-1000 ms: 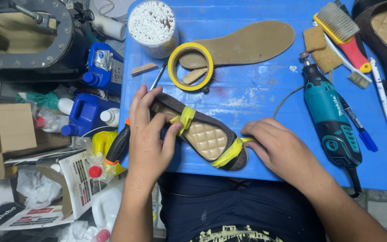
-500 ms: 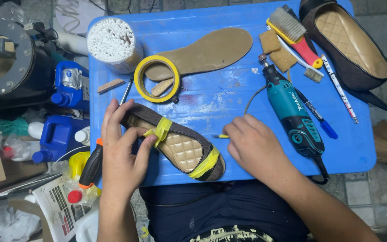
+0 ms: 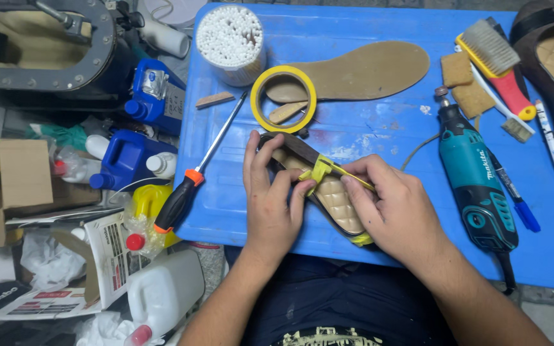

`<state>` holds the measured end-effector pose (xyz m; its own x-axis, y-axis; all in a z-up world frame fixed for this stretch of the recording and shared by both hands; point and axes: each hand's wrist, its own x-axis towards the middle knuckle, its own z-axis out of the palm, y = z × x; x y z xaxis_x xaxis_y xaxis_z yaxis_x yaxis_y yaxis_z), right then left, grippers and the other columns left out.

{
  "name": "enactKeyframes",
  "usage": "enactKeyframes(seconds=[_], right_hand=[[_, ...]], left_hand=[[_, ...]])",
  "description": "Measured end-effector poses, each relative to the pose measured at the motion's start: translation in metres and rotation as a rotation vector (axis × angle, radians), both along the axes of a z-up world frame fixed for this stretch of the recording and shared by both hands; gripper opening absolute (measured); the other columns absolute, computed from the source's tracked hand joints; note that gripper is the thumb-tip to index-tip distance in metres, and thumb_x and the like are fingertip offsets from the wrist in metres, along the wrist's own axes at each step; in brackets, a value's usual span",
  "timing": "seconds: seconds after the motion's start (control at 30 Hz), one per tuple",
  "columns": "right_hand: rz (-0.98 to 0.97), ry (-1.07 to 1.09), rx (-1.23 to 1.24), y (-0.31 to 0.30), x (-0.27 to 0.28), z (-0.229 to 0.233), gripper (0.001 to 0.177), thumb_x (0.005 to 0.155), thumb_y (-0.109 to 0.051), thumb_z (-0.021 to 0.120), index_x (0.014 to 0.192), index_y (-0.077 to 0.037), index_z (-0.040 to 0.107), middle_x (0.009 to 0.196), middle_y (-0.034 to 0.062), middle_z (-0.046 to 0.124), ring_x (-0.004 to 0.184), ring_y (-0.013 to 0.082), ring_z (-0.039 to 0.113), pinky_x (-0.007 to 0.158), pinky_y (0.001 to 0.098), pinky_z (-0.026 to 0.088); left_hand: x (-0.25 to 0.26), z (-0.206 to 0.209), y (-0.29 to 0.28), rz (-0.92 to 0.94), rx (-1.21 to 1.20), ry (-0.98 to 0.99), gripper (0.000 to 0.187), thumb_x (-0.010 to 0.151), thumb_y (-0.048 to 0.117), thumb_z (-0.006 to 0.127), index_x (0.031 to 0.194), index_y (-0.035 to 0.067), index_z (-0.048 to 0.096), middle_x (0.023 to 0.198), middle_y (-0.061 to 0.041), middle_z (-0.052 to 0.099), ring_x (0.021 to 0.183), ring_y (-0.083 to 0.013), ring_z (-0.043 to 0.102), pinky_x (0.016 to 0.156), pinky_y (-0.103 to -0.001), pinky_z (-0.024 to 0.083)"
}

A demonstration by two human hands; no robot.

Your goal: The person marks the edge of a shoe sole with a pen and pencil while it is taped to the workbench. They then remove the tape and peel the protective backing off a new insole.

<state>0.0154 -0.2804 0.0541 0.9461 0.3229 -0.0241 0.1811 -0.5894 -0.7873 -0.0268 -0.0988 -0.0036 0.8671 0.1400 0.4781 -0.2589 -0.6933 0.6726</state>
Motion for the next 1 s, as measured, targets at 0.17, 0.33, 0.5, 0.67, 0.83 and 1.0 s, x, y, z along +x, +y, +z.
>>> enactKeyframes(seconds=[0.17, 0.33, 0.5, 0.67, 0.83, 1.0], right_hand=[[0.148, -0.27, -0.057, 0.007, 0.001, -0.014, 0.012, 0.093, -0.011, 0.067, 0.101, -0.002, 0.068, 0.086, 0.016, 0.072, 0.076, 0.0332, 0.072, 0.065, 0.0409, 0.055], [0.168, -0.324, -0.123, 0.013, 0.001, -0.022, 0.01, 0.091, -0.012, 0.069, 0.095, -0.004, 0.068, 0.08, 0.0147, 0.071, 0.074, 0.0343, 0.069, 0.063, 0.044, 0.053], [0.18, -0.347, -0.112, 0.009, 0.0, -0.02, 0.009, 0.088, -0.012, 0.069, 0.092, -0.005, 0.067, 0.077, 0.0129, 0.069, 0.071, 0.0322, 0.069, 0.062, 0.0425, 0.053], [0.153, -0.325, -0.128, 0.008, -0.003, -0.022, 0.009, 0.09, -0.012, 0.069, 0.094, -0.004, 0.068, 0.079, 0.0125, 0.07, 0.069, 0.0319, 0.068, 0.059, 0.0414, 0.052], [0.112, -0.251, 0.065, -0.001, -0.006, -0.023, 0.011, 0.093, -0.01, 0.066, 0.101, -0.002, 0.065, 0.086, 0.0114, 0.069, 0.064, 0.0226, 0.07, 0.056, 0.0332, 0.055], [0.154, -0.421, -0.067, 0.004, -0.007, -0.024, 0.012, 0.091, -0.013, 0.072, 0.101, -0.007, 0.071, 0.078, 0.0101, 0.068, 0.068, 0.0282, 0.066, 0.059, 0.038, 0.051]], left_hand=[[-0.003, -0.004, -0.001, -0.006, 0.011, -0.026, 0.013, 0.09, 0.008, 0.079, 0.096, 0.003, 0.069, 0.15, -0.017, 0.047, 0.154, -0.0485, 0.029, 0.126, -0.056, 0.032], [-0.003, -0.006, 0.0, -0.029, -0.017, -0.054, 0.013, 0.092, 0.007, 0.079, 0.099, 0.003, 0.069, 0.148, -0.016, 0.047, 0.155, -0.0487, 0.029, 0.127, -0.056, 0.032], [-0.004, -0.007, 0.005, -0.053, -0.114, -0.011, 0.012, 0.092, 0.006, 0.078, 0.097, 0.002, 0.067, 0.148, -0.019, 0.046, 0.157, -0.0492, 0.027, 0.128, -0.056, 0.03], [-0.008, -0.008, 0.015, -0.13, -0.25, 0.038, 0.01, 0.089, 0.004, 0.077, 0.096, 0.004, 0.07, 0.152, -0.021, 0.045, 0.159, -0.0492, 0.024, 0.128, -0.057, 0.028], [-0.018, -0.009, 0.025, -0.145, -0.3, 0.031, 0.01, 0.088, 0.006, 0.079, 0.096, 0.007, 0.073, 0.149, -0.021, 0.037, 0.144, -0.043, 0.032, 0.115, -0.052, 0.041], [-0.021, -0.009, 0.024, -0.226, -0.205, 0.121, 0.014, 0.093, 0.003, 0.075, 0.106, 0.005, 0.069, 0.126, -0.012, 0.061, 0.111, -0.0265, 0.069, 0.094, -0.037, 0.058]])
